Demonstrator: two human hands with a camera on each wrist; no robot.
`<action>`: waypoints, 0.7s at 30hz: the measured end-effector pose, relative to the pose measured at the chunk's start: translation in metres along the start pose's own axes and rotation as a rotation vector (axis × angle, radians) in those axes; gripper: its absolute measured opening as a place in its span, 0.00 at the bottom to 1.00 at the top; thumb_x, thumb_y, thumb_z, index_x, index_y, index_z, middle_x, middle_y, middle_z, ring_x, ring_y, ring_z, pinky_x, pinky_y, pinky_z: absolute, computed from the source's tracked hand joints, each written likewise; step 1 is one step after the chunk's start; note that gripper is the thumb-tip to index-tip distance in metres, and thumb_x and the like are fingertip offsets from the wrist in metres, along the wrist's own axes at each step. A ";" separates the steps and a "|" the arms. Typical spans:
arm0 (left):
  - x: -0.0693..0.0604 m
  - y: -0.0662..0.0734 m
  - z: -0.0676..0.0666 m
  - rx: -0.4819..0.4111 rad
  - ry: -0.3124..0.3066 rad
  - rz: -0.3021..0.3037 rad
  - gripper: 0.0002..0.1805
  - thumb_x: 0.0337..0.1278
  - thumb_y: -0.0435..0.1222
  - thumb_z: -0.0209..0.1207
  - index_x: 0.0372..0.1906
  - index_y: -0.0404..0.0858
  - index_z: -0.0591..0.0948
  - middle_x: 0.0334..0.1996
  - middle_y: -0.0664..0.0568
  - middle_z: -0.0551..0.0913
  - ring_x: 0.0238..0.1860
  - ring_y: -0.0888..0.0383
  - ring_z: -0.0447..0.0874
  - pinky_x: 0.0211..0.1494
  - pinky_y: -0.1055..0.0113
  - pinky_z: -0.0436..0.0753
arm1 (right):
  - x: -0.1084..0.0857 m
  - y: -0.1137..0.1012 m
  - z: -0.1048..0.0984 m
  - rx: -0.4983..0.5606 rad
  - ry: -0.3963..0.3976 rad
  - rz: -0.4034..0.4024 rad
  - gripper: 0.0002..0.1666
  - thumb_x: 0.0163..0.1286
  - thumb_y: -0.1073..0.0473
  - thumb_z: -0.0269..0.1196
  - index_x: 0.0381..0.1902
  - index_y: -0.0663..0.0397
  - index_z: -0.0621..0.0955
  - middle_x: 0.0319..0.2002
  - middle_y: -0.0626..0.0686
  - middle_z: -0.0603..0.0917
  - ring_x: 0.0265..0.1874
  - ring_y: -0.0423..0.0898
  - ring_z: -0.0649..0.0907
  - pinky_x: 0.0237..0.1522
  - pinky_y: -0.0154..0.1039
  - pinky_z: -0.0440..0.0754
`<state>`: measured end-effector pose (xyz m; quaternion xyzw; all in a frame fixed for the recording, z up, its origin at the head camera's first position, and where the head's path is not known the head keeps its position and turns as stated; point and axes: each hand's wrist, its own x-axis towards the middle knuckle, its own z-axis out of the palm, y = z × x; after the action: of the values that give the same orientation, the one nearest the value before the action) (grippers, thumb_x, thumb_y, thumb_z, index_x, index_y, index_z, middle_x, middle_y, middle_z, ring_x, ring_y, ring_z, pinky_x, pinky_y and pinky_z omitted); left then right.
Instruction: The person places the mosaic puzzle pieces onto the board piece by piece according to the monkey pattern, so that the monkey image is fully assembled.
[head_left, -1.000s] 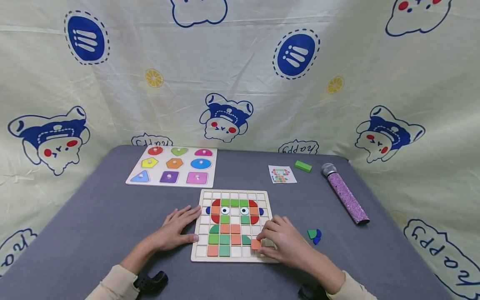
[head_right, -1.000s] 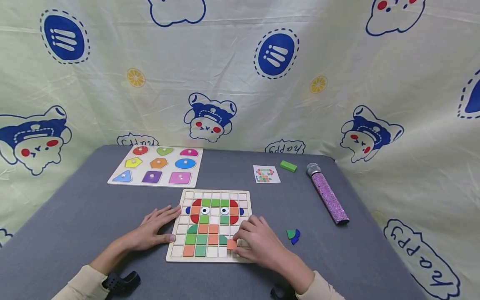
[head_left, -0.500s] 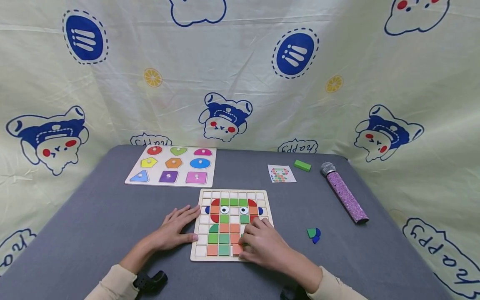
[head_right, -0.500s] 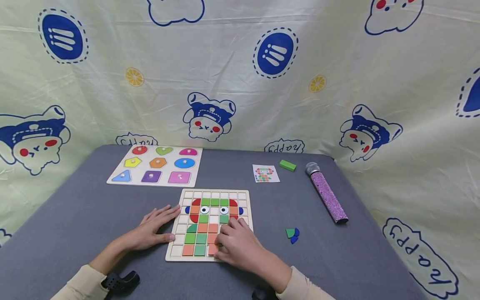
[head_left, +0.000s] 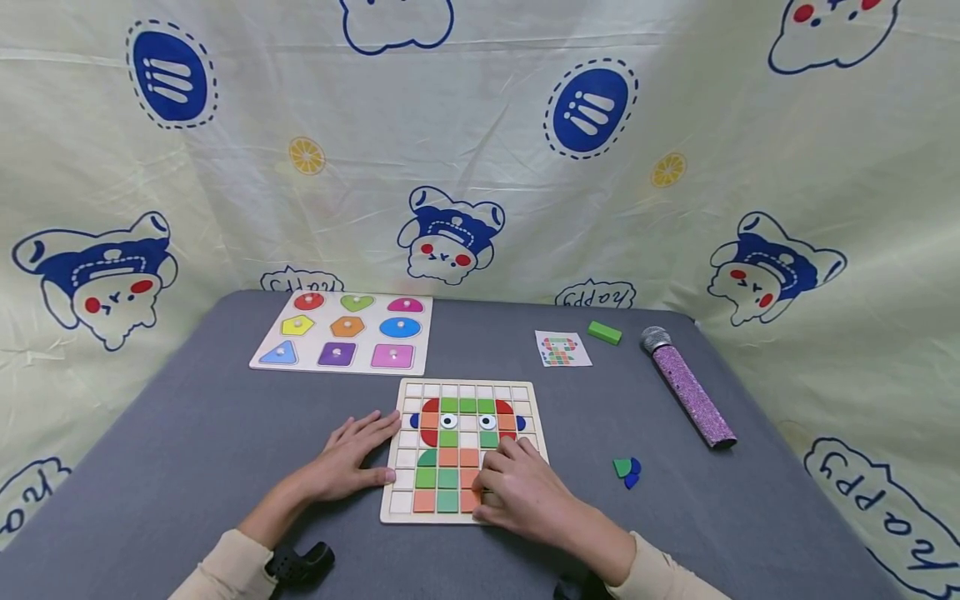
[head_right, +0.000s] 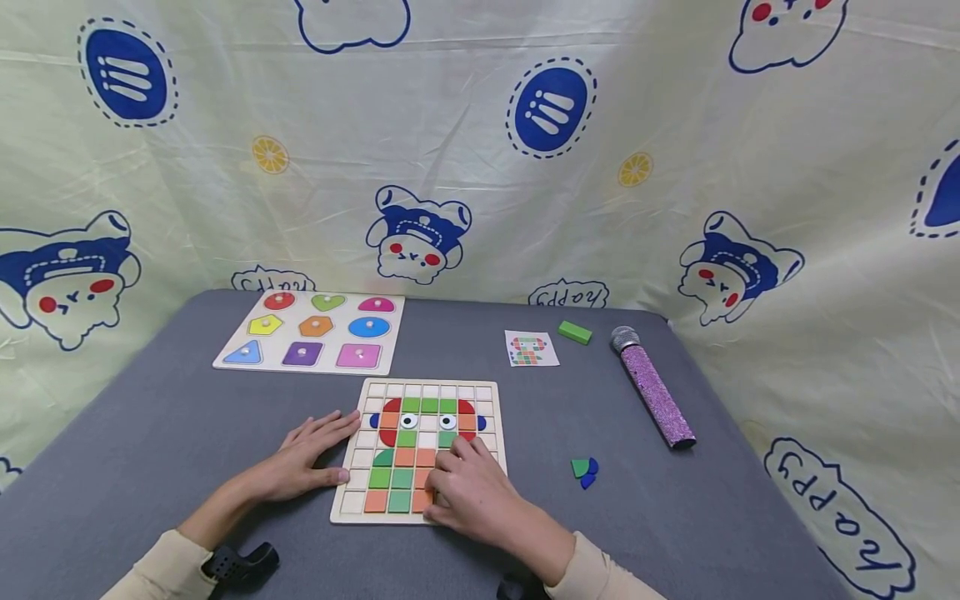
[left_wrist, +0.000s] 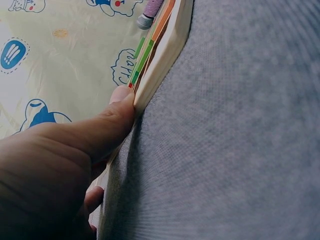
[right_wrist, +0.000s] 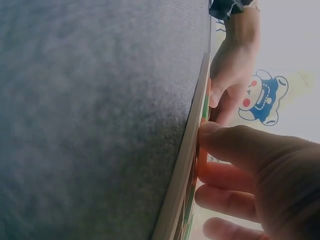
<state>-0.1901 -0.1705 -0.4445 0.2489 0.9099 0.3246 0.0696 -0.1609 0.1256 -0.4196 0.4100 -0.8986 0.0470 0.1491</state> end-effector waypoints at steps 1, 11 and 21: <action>0.000 0.000 0.000 0.001 0.001 0.001 0.42 0.56 0.52 0.59 0.71 0.38 0.60 0.73 0.44 0.58 0.74 0.37 0.46 0.71 0.35 0.38 | 0.000 0.000 0.000 0.000 0.000 -0.001 0.10 0.51 0.43 0.69 0.29 0.38 0.84 0.29 0.39 0.79 0.35 0.39 0.69 0.38 0.36 0.66; 0.000 0.000 0.000 -0.001 0.001 -0.001 0.42 0.56 0.53 0.59 0.71 0.38 0.60 0.73 0.44 0.58 0.74 0.37 0.46 0.71 0.35 0.38 | 0.000 0.001 -0.001 0.003 -0.029 0.023 0.12 0.52 0.42 0.69 0.31 0.39 0.85 0.30 0.39 0.79 0.35 0.40 0.70 0.39 0.37 0.66; 0.000 0.000 0.001 -0.003 -0.001 -0.009 0.42 0.56 0.51 0.60 0.71 0.39 0.60 0.73 0.44 0.58 0.74 0.38 0.46 0.71 0.36 0.38 | -0.020 0.030 -0.011 0.032 -0.001 0.151 0.16 0.50 0.41 0.71 0.33 0.42 0.85 0.33 0.40 0.80 0.37 0.38 0.70 0.38 0.36 0.66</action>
<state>-0.1903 -0.1702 -0.4451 0.2450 0.9104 0.3254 0.0717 -0.1682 0.1620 -0.4140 0.3435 -0.9262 0.0723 0.1379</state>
